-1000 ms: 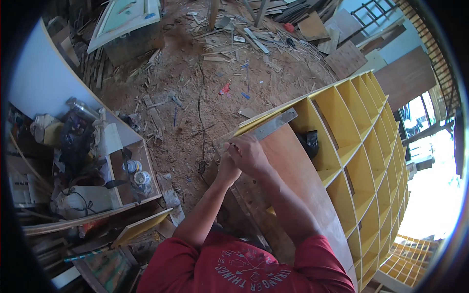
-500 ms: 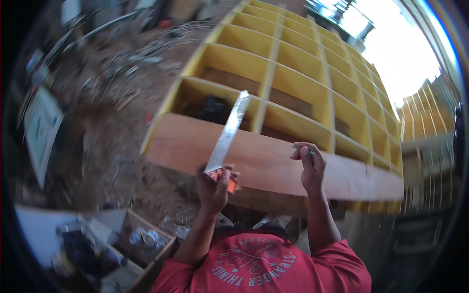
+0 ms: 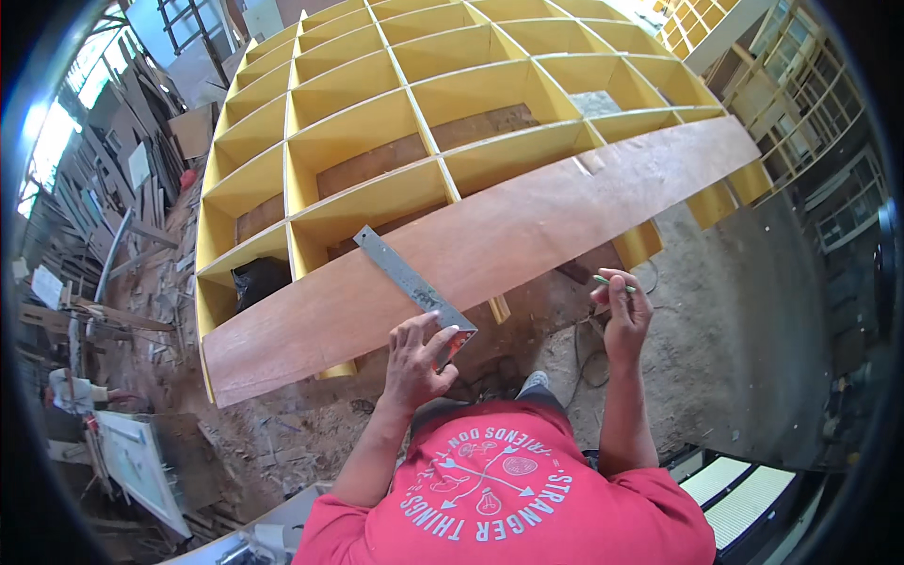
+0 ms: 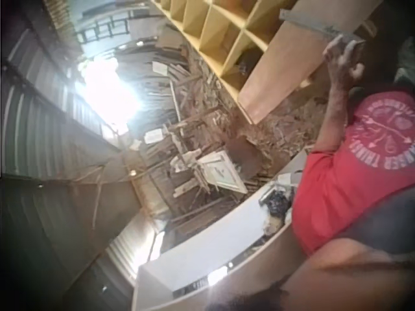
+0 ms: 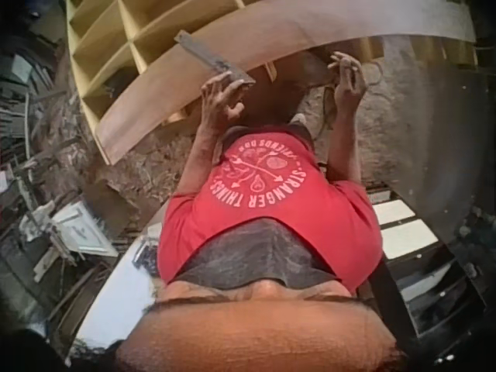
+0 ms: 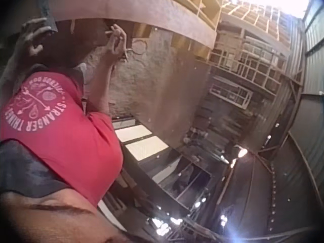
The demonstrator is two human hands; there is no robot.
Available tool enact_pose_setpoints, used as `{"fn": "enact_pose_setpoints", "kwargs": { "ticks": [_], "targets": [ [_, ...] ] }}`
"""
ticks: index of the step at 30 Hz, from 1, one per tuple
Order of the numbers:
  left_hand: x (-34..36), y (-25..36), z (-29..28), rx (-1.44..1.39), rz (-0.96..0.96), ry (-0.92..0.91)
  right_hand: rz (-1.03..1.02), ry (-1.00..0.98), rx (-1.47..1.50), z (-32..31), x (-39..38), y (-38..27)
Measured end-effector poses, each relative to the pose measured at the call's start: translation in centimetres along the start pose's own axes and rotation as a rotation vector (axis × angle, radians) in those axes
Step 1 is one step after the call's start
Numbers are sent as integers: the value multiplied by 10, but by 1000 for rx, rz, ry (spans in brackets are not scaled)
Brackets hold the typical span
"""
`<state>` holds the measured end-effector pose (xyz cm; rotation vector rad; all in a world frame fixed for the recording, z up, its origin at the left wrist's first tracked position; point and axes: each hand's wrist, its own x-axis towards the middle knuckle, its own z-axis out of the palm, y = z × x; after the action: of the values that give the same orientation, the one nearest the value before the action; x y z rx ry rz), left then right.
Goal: The person measures and marks a wooden board using a square ruler and a pencil, cuts the board with a circular saw, and then measures and marks the board again with the square ruler and pencil.
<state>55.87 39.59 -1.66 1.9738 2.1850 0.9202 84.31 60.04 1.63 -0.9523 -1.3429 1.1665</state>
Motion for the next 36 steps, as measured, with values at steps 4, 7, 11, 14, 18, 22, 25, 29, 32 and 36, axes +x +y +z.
{"fn": "enact_pose_setpoints", "kwargs": {
  "ticks": [4,7,11,14,18,22,25,29,32,36],
  "targets": [
    [13,-1,33,68,66,-56,22,13,-21,-64,3,26],
    [34,-2,37,111,111,-136,126,13,27,-88,4,44],
    [76,4,46,75,180,-267,128,-95,7,-96,16,48],
    [90,5,45,15,199,-342,142,-157,39,-92,21,41],
    [96,-1,42,-37,235,-390,136,-168,34,-76,16,44],
    [97,-5,46,-33,278,-378,92,-167,-43,-46,8,50],
    [93,-9,48,-23,253,-356,-59,-213,-243,-5,23,31],
    [95,-6,47,-38,258,-333,-211,-297,-327,53,52,33],
    [94,-5,46,-52,250,-311,-267,-351,-364,103,82,56],
    [93,-7,50,-67,258,-277,-322,-398,-425,155,122,82]
  ]
}}
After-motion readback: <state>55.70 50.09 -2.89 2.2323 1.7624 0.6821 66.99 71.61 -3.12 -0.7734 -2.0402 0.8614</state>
